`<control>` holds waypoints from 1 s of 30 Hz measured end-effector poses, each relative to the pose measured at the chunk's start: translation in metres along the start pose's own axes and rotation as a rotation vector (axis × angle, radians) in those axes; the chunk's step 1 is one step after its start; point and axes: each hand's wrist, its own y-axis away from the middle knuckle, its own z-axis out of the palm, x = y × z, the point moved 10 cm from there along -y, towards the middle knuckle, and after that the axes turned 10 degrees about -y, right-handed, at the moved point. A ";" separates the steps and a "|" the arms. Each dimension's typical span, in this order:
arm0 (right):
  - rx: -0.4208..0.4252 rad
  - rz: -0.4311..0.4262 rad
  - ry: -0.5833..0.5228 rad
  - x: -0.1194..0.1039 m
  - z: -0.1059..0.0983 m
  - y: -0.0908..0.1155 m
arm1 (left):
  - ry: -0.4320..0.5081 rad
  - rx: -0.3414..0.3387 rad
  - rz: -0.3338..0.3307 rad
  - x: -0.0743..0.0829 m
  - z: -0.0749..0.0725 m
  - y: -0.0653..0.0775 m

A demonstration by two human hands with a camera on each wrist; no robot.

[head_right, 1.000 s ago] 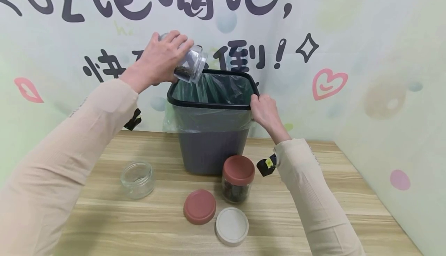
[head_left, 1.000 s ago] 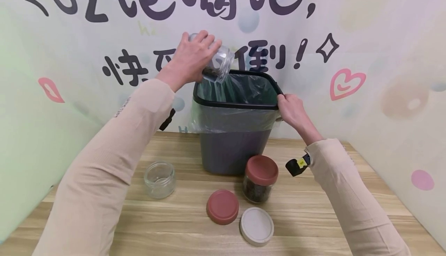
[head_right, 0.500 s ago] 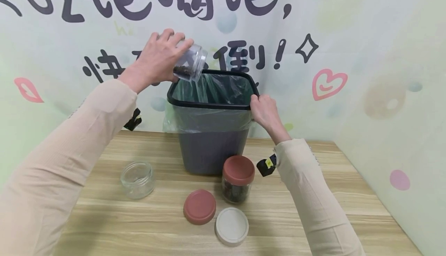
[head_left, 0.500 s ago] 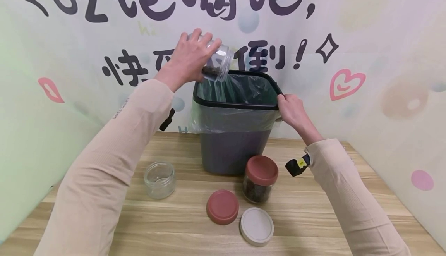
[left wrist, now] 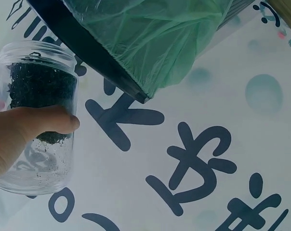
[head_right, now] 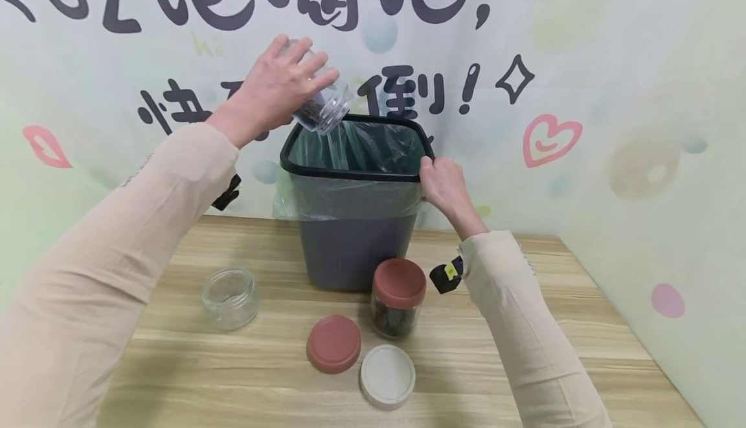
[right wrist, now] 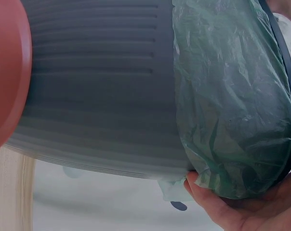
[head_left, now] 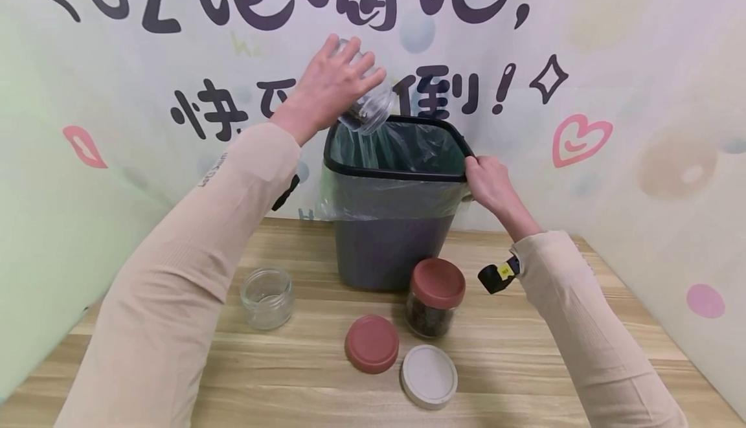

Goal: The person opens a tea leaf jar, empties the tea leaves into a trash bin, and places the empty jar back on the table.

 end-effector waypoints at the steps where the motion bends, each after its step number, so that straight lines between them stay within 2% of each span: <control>1: 0.001 -0.001 0.001 0.000 0.000 0.000 | -0.014 0.005 0.009 0.001 0.000 0.000; 9: 0.004 -0.006 0.008 -0.002 0.000 0.000 | -0.061 0.073 0.043 0.010 -0.006 -0.006; 16: 0.006 -0.006 0.009 -0.001 0.000 -0.001 | -0.044 0.039 0.059 0.012 -0.005 -0.013; 21: 0.006 0.000 0.006 -0.001 0.000 -0.001 | -0.056 0.048 0.061 0.013 -0.007 -0.016; 25: 0.001 -0.002 0.010 -0.002 0.000 0.000 | -0.092 0.045 0.072 0.015 -0.008 -0.018; 30: -0.006 0.003 0.010 -0.001 0.001 0.000 | -0.167 -0.004 0.107 0.020 -0.005 -0.020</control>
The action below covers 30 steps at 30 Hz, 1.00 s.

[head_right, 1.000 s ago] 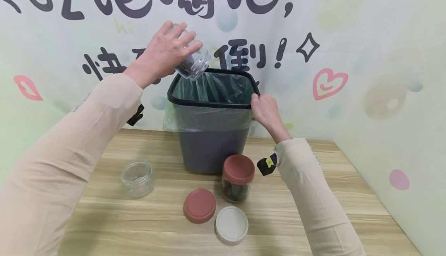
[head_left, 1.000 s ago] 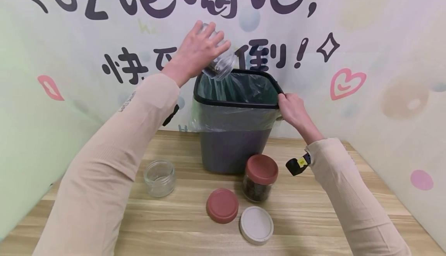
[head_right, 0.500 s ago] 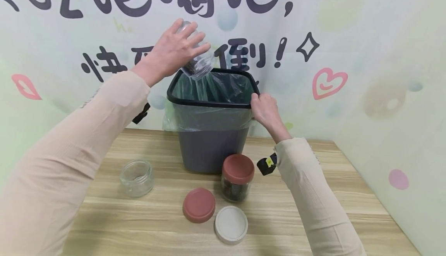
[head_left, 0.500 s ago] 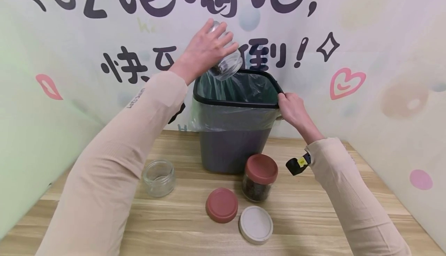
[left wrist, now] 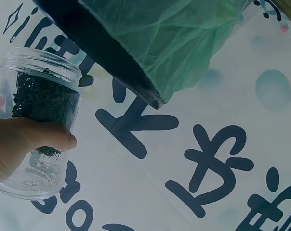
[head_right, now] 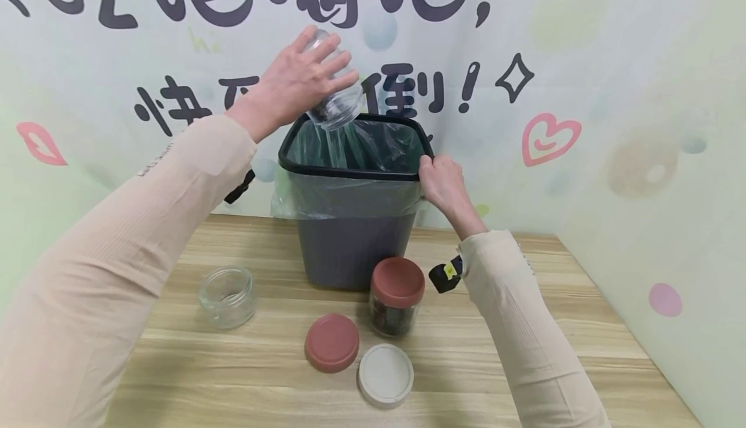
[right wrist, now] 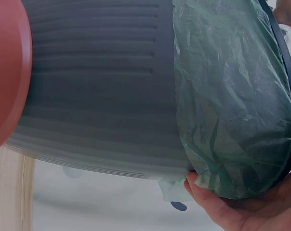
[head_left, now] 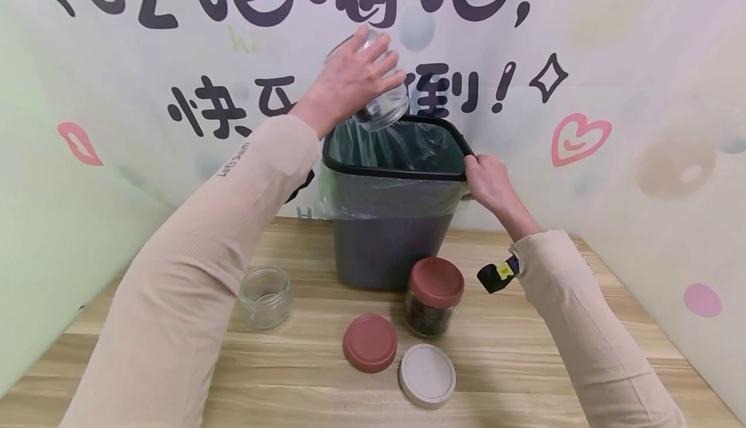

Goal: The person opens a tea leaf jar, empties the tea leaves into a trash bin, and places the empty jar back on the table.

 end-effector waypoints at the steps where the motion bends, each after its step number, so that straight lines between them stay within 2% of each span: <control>1: 0.005 -0.003 0.003 0.000 0.000 0.000 | -0.012 -0.012 0.011 0.001 0.001 0.000; 6: 0.024 -0.006 0.003 0.001 -0.002 -0.001 | -0.073 -0.046 0.059 0.008 0.004 0.000; 12: 0.017 -0.006 -0.004 0.001 -0.001 0.000 | -0.077 -0.080 0.095 0.012 0.007 0.000; 19: 0.018 -0.007 0.002 0.000 -0.002 0.000 | -0.066 -0.110 0.177 0.023 0.010 0.001; 24: 0.011 -0.005 -0.006 0.000 -0.001 0.001 | -0.063 -0.117 0.192 0.026 0.012 0.003; 30: 0.019 -0.012 0.002 -0.001 -0.002 0.001 | -0.075 -0.110 0.181 0.026 0.012 0.003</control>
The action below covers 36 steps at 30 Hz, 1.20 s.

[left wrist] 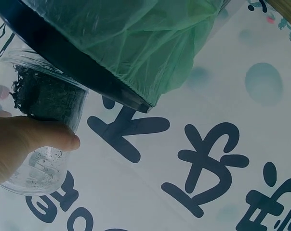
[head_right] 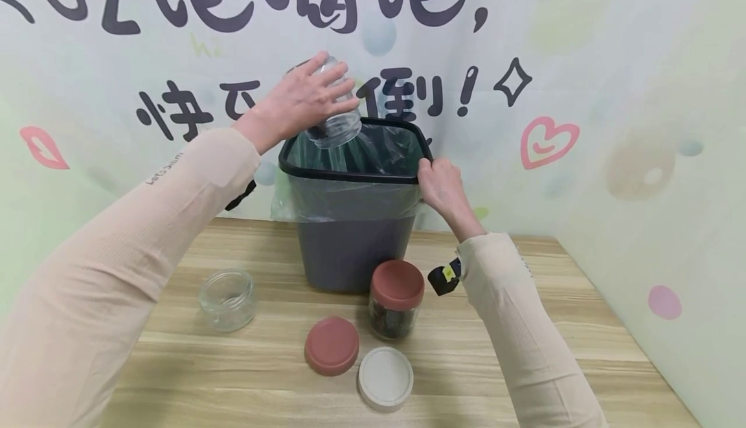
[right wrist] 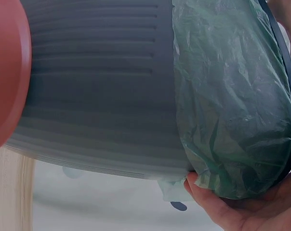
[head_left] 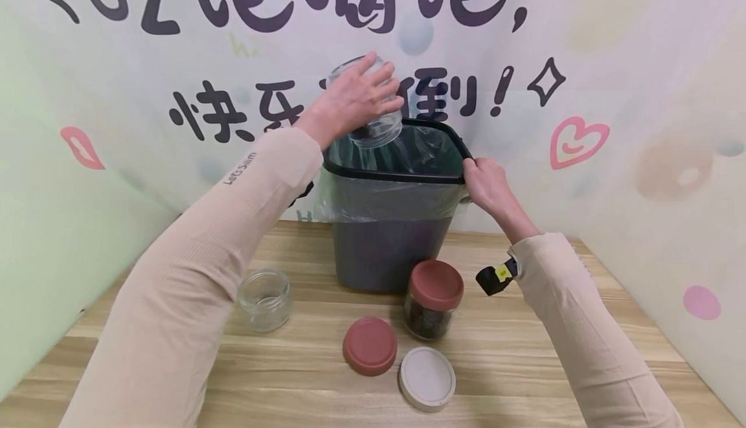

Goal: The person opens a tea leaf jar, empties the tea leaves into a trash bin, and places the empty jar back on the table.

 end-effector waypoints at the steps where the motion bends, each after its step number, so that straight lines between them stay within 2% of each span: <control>1: 0.002 0.000 -0.003 0.000 0.000 0.000 | -0.004 0.006 -0.006 -0.001 -0.001 0.000; 6: 0.002 -0.005 -0.010 0.001 0.000 -0.001 | -0.025 0.027 -0.019 -0.004 -0.004 0.001; 12: 0.001 -0.003 -0.013 0.001 0.000 0.000 | -0.029 0.023 -0.016 -0.006 -0.006 -0.001; 19: -0.008 0.007 -0.024 0.002 0.001 0.000 | -0.015 -0.001 0.009 -0.003 -0.004 -0.001; 26: -0.003 0.001 -0.015 0.003 0.002 -0.001 | -0.017 0.013 0.039 0.001 -0.006 -0.001; 29: -0.005 0.002 -0.013 0.003 0.002 -0.001 | -0.017 0.000 0.047 0.004 -0.004 -0.001; 36: 0.002 -0.003 -0.008 0.001 0.001 -0.001 | 0.081 -0.005 -0.007 0.003 -0.004 0.000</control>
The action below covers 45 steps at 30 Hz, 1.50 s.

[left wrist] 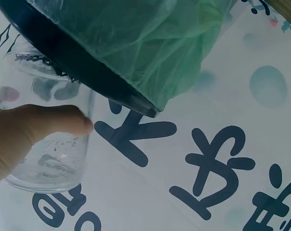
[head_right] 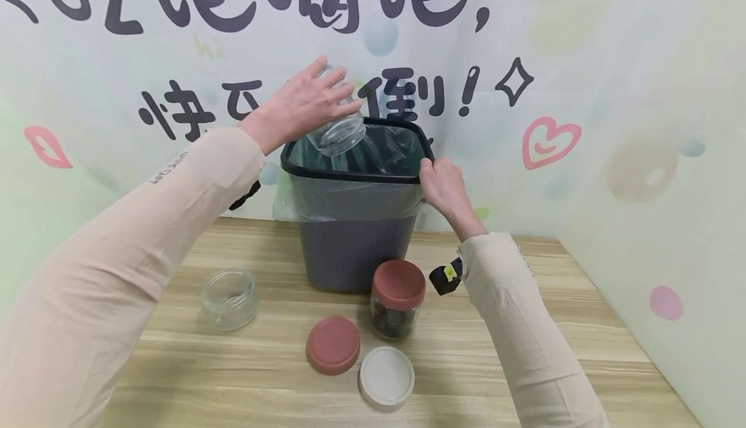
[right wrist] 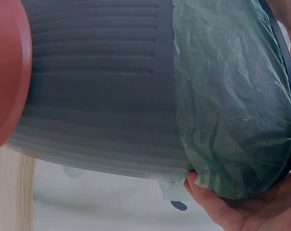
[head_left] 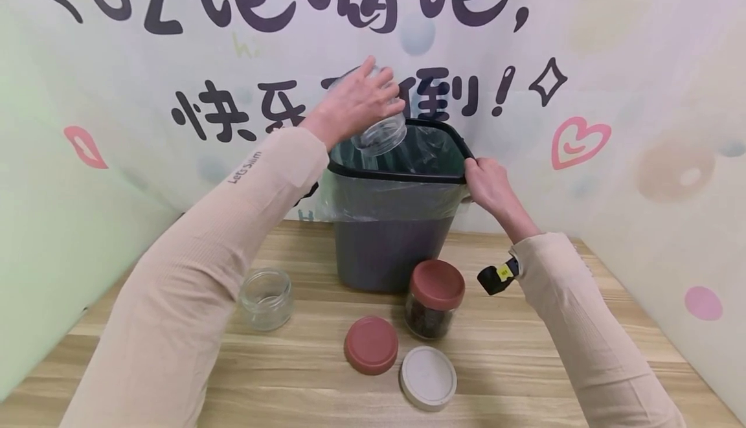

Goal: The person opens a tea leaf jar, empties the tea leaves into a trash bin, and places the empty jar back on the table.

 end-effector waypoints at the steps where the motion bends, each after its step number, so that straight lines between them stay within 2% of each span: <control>1: -0.002 0.000 -0.002 0.000 0.000 0.000 | 0.011 -0.006 0.001 0.000 0.000 0.000; 3: 0.000 -0.002 -0.001 0.000 0.000 0.000 | 0.010 -0.031 0.022 0.003 0.002 -0.001; 7: 0.003 -0.002 0.000 0.000 -0.001 0.000 | -0.047 -0.089 0.114 0.014 0.005 -0.004; 14: 0.001 0.002 -0.010 0.001 -0.001 0.000 | -0.038 -0.109 0.112 0.015 0.003 -0.006; 16: 0.000 0.003 -0.012 0.001 0.000 0.000 | -0.097 -0.126 0.153 0.019 0.004 -0.005; 21: -0.012 0.012 -0.027 0.001 0.001 0.000 | -0.158 -0.128 0.197 0.027 0.007 -0.005; 27: -0.021 0.019 -0.038 0.002 0.003 0.000 | -0.144 -0.148 0.176 0.026 0.012 -0.003; 32: 0.001 0.007 -0.010 0.001 0.000 -0.001 | -0.130 -0.110 0.125 0.019 0.007 -0.003; 35: 0.000 0.006 -0.010 0.001 -0.001 0.000 | -0.046 -0.052 0.034 0.008 0.002 -0.003; 37: -0.007 0.010 -0.020 0.002 0.000 0.000 | 0.072 -0.045 -0.047 -0.003 0.001 -0.002; 39: -0.013 0.016 -0.028 0.002 0.001 0.001 | 0.225 -0.093 -0.134 -0.014 0.004 0.001; 43: -0.022 0.024 -0.038 0.003 0.002 0.002 | 0.540 -0.287 -0.298 -0.032 0.022 0.011; 45: -0.021 0.025 -0.033 0.003 0.001 0.002 | 0.669 -0.350 -0.376 -0.039 0.031 0.017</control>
